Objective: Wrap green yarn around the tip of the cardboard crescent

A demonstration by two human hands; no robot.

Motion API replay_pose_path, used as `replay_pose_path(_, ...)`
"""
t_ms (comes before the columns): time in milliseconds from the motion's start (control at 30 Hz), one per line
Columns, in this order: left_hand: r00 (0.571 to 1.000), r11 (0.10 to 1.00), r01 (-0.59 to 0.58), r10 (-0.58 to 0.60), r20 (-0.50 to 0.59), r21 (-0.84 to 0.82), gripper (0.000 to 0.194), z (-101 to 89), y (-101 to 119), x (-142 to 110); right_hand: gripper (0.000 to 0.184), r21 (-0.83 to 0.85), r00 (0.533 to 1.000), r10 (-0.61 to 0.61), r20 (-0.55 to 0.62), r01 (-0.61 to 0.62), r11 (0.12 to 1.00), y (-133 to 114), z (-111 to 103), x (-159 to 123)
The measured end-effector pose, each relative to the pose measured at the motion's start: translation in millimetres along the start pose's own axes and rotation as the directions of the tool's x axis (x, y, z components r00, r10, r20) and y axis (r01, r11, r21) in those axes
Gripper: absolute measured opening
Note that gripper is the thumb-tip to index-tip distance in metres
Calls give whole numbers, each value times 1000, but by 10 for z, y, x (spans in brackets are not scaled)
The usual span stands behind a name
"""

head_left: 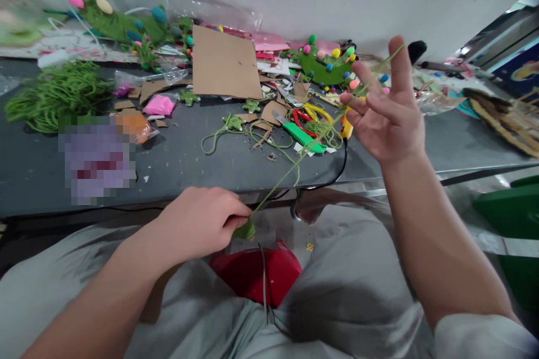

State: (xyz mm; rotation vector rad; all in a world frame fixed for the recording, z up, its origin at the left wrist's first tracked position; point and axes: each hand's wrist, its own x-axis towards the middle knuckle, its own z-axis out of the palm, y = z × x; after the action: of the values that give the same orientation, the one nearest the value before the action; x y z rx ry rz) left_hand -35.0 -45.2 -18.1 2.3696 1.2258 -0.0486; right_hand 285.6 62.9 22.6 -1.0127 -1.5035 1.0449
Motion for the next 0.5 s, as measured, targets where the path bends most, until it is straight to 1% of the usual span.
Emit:
replay_pose_path(67, 999, 1000, -8, 7, 37, 26, 30, 24, -5, -32, 78, -58, 999, -8, -43, 5, 998, 17, -43, 15)
replay_pose_path(167, 997, 999, 12, -14, 80, 35, 31, 89, -41, -78, 80, -65, 988, -142, -68, 137, 988, -4, -137, 32)
replay_pose_path(233, 994, 999, 35, -37, 104, 13, 30, 154, -95, -121, 80, -72, 965, -237, -111, 230, 970, -29, -204, 59)
replay_pose_path(267, 993, 999, 50, -49, 112, -7, 29, 188, -130, -146, 80, -89, 950, -274, -151, 263, 961, -37, -234, 84)
replay_pose_path(333, 990, 995, 84, -76, 118, -59, 26, 249, -206, -203, 77, -143, 921, -301, -249, 272, 952, -33, -274, 157)
replay_pose_path(367, 989, 992, 93, -83, 118, -85, 25, 268, -241, -231, 74, -179, 913, -285, -291, 240, 954, -23, -281, 200)
replay_pose_path(433, 991, 987, 94, -80, 108, -132, 25, 271, -291, -283, 60, -292, 931, -177, -321, 80, 953, -1, -264, 274)
replay_pose_path(467, 993, 985, 86, -72, 96, -152, 26, 253, -302, -304, 52, -381, 946, -109, -304, -16, 924, 1, -241, 297)
replay_pose_path(500, 995, 982, 77, -64, 80, -170, 26, 223, -304, -322, 43, -492, 960, -45, -275, -100, 865, -8, -210, 308)
